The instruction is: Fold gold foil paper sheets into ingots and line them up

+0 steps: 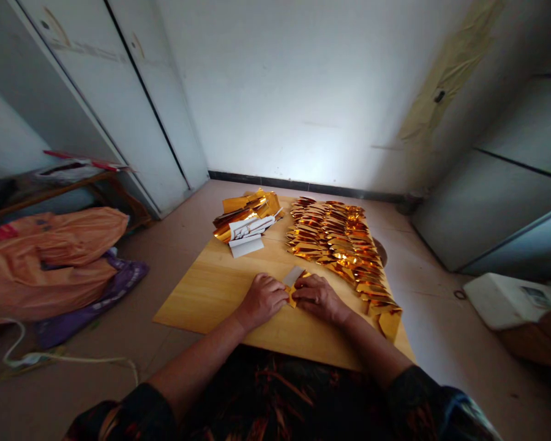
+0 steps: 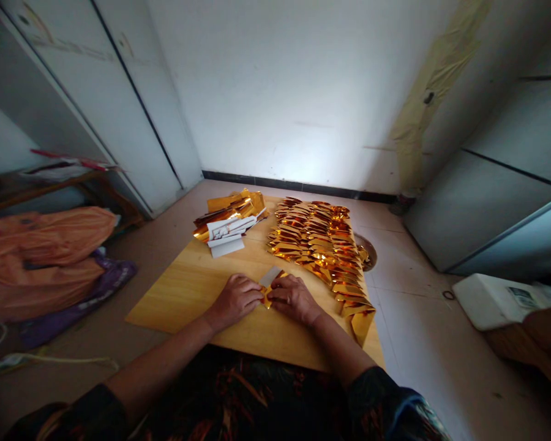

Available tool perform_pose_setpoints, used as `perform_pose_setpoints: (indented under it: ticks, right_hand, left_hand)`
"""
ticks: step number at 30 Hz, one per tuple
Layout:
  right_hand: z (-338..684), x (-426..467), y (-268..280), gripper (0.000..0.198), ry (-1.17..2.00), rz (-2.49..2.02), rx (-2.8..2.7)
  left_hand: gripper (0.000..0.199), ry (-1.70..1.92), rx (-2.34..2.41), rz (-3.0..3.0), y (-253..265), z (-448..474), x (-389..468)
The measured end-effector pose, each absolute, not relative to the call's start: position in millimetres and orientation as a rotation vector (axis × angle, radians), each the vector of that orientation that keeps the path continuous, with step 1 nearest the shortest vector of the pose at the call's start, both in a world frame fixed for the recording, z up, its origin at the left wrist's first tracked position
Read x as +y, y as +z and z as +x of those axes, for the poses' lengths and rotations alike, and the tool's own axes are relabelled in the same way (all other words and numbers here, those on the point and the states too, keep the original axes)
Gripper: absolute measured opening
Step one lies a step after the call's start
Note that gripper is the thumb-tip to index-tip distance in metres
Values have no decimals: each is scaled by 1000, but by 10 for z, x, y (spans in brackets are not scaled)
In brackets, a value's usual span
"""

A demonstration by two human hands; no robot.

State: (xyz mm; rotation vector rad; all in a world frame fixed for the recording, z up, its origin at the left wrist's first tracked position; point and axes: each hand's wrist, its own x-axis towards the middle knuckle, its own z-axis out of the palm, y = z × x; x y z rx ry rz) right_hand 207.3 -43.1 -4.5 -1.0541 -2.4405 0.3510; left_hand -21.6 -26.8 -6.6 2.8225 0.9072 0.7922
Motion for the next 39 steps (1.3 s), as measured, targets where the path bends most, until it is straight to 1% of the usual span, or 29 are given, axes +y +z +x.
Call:
perform_pose_setpoints:
  ticks: [4,7,14,18,27,39]
  right_hand:
    - [2073,-450,1,17,366,-1082,-2442]
    - [2064,-482,53,19,411,-1089,-2439]
    - [2076,-498,16,21,449,-1078,-2373]
    - [2063,-487,-5,17,420,-1110,-2384]
    - [2075,-479,-12,17,419,-1083,-2372]
    - [2064,-499,25,23,442,-1081,-2358]
  left_hand:
    - [17,821,881,2874,-66,-212,-257]
    - [20,815,902,2904,-63,-207,-252]
    - [16,744,1006,2915,-52,-198,-276]
    - [11,679,882,2911,-13,-250,-270]
    - [18,722,886,3045,-59,-201,-265]
    - [20,639,925,3087,-9,-169,-297]
